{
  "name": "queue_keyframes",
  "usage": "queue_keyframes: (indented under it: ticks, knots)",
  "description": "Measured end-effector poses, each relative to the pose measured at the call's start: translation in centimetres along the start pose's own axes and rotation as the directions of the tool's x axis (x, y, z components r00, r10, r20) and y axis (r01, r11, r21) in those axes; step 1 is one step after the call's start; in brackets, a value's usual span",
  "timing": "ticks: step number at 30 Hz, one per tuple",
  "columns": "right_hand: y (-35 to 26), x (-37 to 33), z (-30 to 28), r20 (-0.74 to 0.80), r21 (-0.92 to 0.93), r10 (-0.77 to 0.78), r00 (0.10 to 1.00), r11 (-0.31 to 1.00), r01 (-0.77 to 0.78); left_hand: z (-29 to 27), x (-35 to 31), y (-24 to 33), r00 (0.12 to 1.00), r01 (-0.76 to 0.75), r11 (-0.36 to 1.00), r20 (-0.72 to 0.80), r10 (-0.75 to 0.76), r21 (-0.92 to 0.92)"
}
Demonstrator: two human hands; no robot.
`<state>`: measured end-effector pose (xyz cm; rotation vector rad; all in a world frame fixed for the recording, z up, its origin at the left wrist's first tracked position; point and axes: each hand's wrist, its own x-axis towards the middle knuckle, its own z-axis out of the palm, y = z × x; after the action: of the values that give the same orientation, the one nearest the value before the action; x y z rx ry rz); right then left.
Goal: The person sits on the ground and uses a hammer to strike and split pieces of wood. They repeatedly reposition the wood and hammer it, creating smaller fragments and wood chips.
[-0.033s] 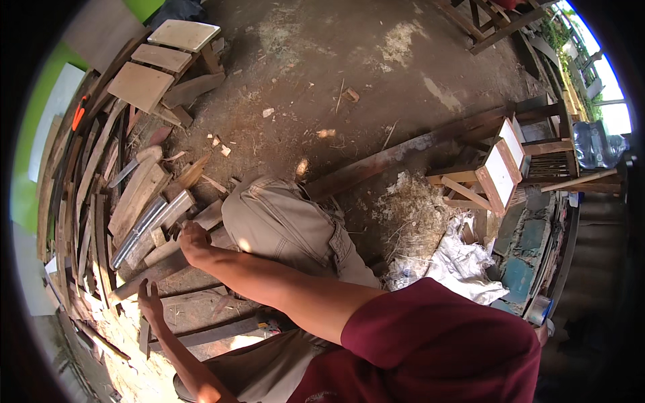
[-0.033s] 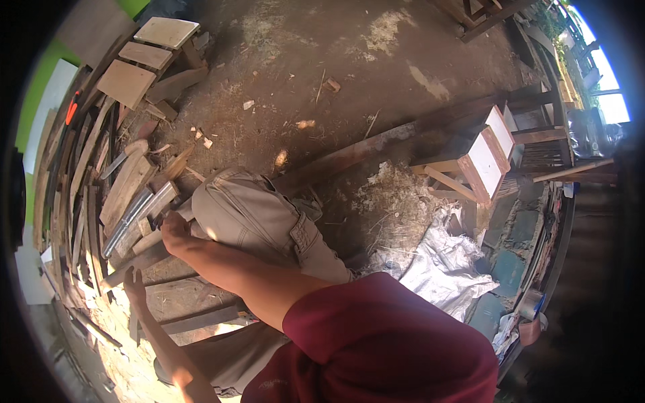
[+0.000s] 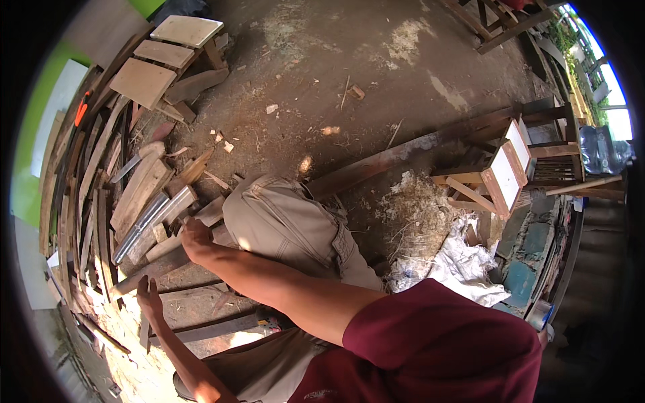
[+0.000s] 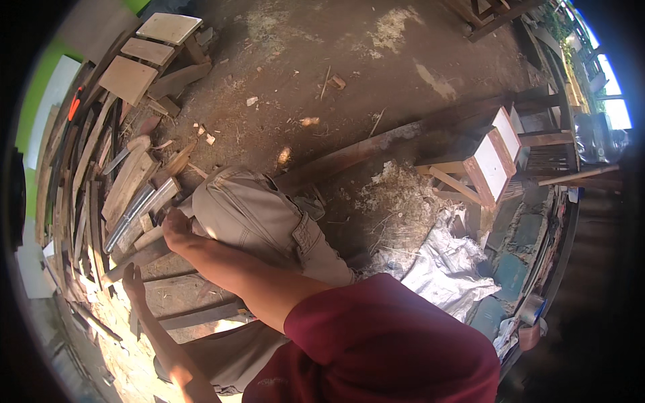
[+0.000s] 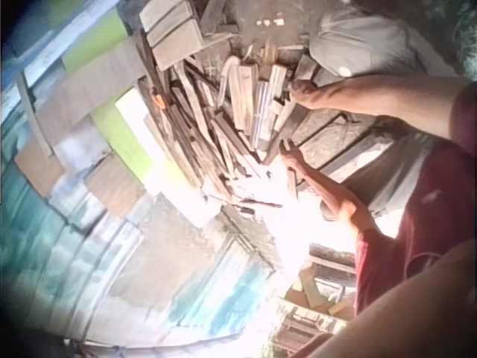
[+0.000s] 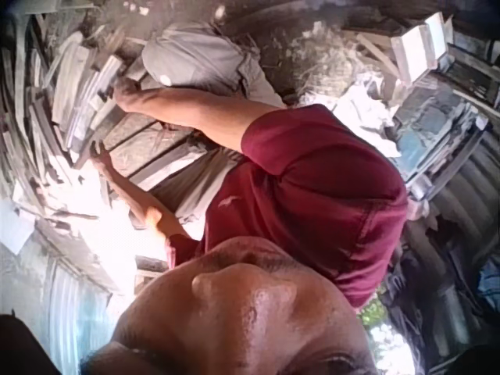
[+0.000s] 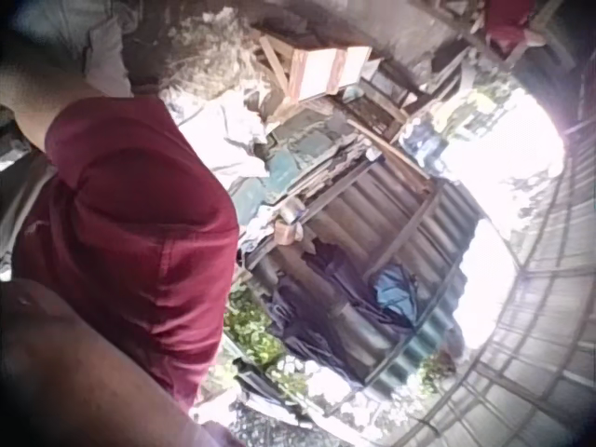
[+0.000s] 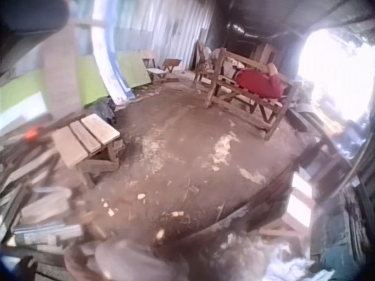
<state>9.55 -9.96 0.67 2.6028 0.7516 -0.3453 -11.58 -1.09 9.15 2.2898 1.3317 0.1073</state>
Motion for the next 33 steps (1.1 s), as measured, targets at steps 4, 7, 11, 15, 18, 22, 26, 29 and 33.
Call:
queue_keyframes:
  ticks: [4,7,11,15,18,22,26,29,33]
  knots:
    - [3.4,-1.4,-3.1,0.032,0.887,-0.339,0.940,0.443,0.130,-6.4,-4.5,7.6,0.951,0.251,0.946,-0.133,-0.281,-0.203]
    - [5.7,0.3,-3.8,0.004,0.883,-0.342,0.940,0.441,0.157,-7.6,-2.7,8.9,0.949,0.110,0.994,-0.296,-0.106,-0.004]
    - [6.6,-0.4,-7.5,0.230,0.972,-0.258,0.938,0.114,-0.206,-12.3,-2.0,11.6,0.971,0.049,0.976,-0.237,0.004,0.214]
    - [9.0,1.5,-12.7,-0.086,0.963,-0.550,0.830,0.167,0.210,-17.0,0.0,13.4,0.986,-0.074,0.877,-0.098,0.136,0.474]
    - [14.3,1.3,-21.3,-0.124,0.991,-0.741,0.660,-0.066,0.112,-20.0,0.8,11.3,0.934,-0.354,0.896,0.052,0.353,0.269]
    - [26.5,3.1,-25.0,-0.158,0.818,-0.821,0.548,-0.420,-0.393,-14.2,0.7,17.3,0.961,-0.267,0.945,0.127,0.246,0.191]
    - [37.9,4.6,-19.9,-0.161,0.927,-0.731,0.663,-0.343,-0.153,-4.5,0.1,20.8,0.906,-0.381,0.922,0.231,0.355,0.076]
    - [45.5,3.2,-12.8,-0.051,0.988,-0.516,0.855,-0.150,-0.031,4.1,-0.4,22.2,0.777,-0.617,0.774,0.268,0.569,0.143]
    - [51.7,-1.2,-1.5,0.247,0.943,-0.178,0.953,-0.181,-0.278,15.2,-1.3,22.5,0.704,-0.681,0.705,0.441,0.556,0.199]
